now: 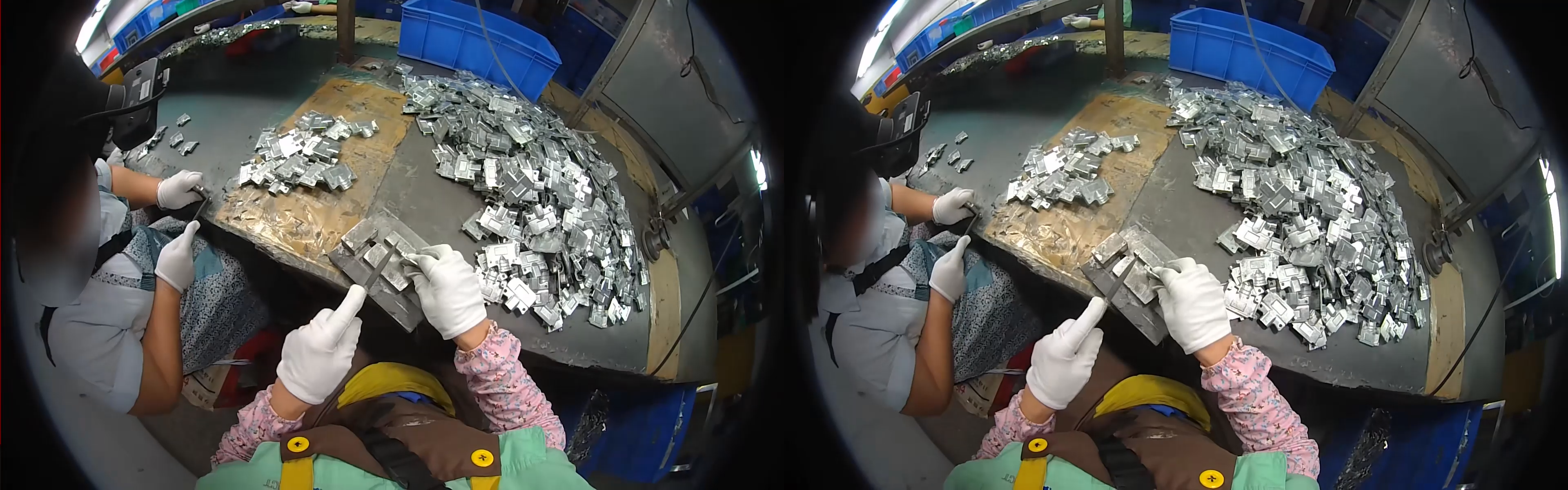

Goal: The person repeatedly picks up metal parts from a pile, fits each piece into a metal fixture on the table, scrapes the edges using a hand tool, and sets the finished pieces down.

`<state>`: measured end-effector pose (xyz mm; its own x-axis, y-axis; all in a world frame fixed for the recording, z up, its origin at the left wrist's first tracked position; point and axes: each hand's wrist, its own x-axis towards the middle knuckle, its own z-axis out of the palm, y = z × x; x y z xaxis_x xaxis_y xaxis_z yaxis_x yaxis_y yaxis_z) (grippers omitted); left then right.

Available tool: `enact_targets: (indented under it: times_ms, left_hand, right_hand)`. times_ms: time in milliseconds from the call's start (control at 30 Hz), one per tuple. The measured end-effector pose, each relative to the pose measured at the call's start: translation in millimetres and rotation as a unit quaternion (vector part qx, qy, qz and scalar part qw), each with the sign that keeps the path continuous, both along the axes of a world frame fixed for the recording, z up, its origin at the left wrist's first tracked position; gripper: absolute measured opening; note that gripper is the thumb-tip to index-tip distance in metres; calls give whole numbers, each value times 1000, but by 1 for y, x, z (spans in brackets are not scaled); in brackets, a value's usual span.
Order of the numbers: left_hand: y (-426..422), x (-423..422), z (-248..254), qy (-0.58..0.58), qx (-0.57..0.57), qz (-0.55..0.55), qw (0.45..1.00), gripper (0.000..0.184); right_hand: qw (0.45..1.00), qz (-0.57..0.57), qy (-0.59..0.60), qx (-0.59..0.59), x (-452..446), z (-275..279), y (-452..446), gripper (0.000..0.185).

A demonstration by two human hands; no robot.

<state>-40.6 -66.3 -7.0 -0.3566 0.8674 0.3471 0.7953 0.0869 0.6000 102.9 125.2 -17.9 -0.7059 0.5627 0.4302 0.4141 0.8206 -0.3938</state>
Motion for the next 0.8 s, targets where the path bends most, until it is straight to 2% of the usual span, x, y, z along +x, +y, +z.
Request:
enact_targets:
  times_ms: [200,267,400,500,633,800]
  left_hand:
    - [16,-4,25,109,-97,-13,989,46]
    - [26,-3,26,141,-111,-19,984,45]
    - [57,-11,13,147,-71,-44,986,44]
    - [36,-9,29,170,-122,-30,977,45]
    - [25,-5,23,164,-140,-9,976,47]
    - [66,-7,17,178,-91,-17,980,46]
  right_hand:
    - [996,-23,-78,22,-5,6,-7,23]
    - [998,-3,-56,39,-6,2,-4,20]
    - [997,1,-65,35,-9,1,-1,18]
    - [997,4,-52,54,-9,3,-3,16]
    - [998,8,-30,59,-10,-2,-2,11]
    - [998,18,-14,66,-12,-2,0,8]
